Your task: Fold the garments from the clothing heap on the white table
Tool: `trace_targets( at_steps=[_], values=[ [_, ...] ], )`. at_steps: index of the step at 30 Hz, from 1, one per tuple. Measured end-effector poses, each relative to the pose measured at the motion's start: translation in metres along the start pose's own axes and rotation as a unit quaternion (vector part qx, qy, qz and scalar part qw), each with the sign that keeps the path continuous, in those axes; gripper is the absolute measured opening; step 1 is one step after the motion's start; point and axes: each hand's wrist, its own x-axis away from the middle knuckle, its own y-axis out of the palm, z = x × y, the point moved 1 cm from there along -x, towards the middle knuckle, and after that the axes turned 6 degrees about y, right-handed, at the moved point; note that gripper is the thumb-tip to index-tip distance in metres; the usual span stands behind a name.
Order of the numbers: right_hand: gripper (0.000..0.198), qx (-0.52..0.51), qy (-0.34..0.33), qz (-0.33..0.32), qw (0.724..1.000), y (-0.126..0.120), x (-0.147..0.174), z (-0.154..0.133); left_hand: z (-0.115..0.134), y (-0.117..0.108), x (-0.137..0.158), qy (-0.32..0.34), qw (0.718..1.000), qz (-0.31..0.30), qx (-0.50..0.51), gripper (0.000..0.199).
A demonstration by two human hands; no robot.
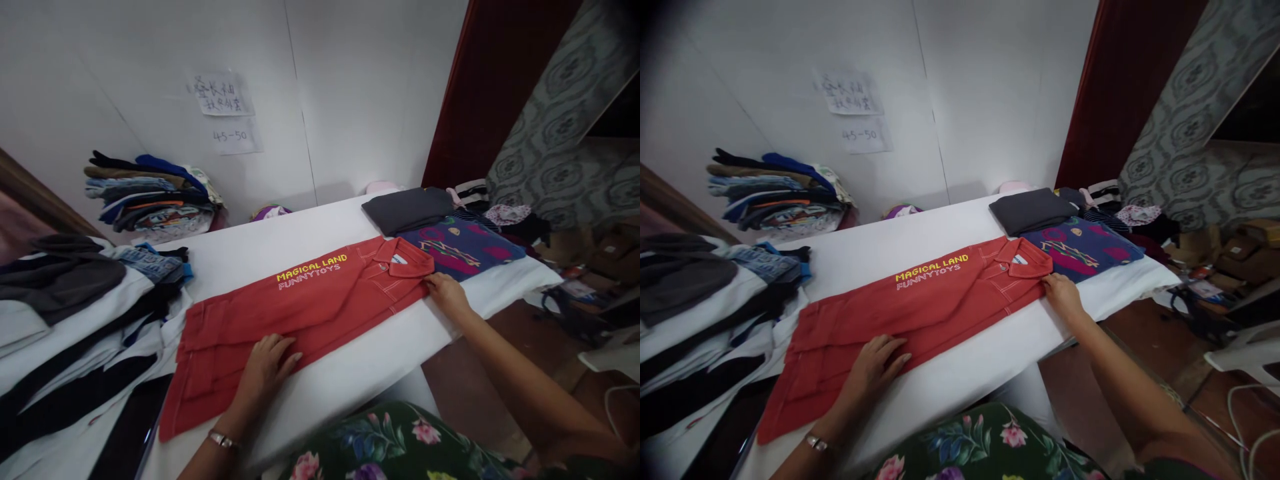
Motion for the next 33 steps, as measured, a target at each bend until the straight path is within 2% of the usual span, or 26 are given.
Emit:
trace_targets(
  at_steps=[3,7,10,14,17,20,24,28,33],
  values=[
    [0.035,-0.044,-0.063,0.020,0.997,-0.004,0.012,-0.030,0.003,-0.004,-0.008,-0.018,1.000,0.007,0.007,0.033],
    [0.038,-0.119,-0.169,-0.021,0.978,0.003,0.022,-0.080,0.012,-0.005,-0.025,0.003,0.999,0.038,-0.013,0.032],
    [0.043,-0.129,-0.189,-0.052,0.972,0.010,0.017,-0.108,0.017,0.002,-0.035,0.012,1.000,0.015,-0.023,0.037],
    [0.051,-0.114,-0.208,-0.109,0.965,0.013,0.000,-0.141,0.016,0.015,-0.038,-0.025,0.999,-0.037,-0.026,0.034],
    [0.057,-0.096,-0.218,-0.149,0.960,0.016,-0.014,-0.164,0.015,0.018,-0.037,-0.028,0.999,-0.039,-0.020,0.032],
    [0.063,-0.066,-0.204,-0.201,0.956,0.026,-0.024,-0.175,0.016,0.017,-0.035,-0.027,0.999,-0.027,-0.014,0.030],
    [0.063,-0.039,-0.184,-0.250,0.950,0.043,-0.027,-0.170,0.019,0.015,-0.032,-0.035,0.999,-0.009,-0.001,0.027],
    [0.059,-0.068,-0.182,-0.240,0.951,0.046,-0.030,-0.170,0.022,0.012,-0.033,-0.047,0.999,-0.012,0.004,0.025],
    [0.059,-0.109,-0.172,-0.157,0.966,0.040,-0.064,-0.195,0.026,0.011,-0.035,-0.050,0.999,-0.003,0.007,0.024]
  ],
)
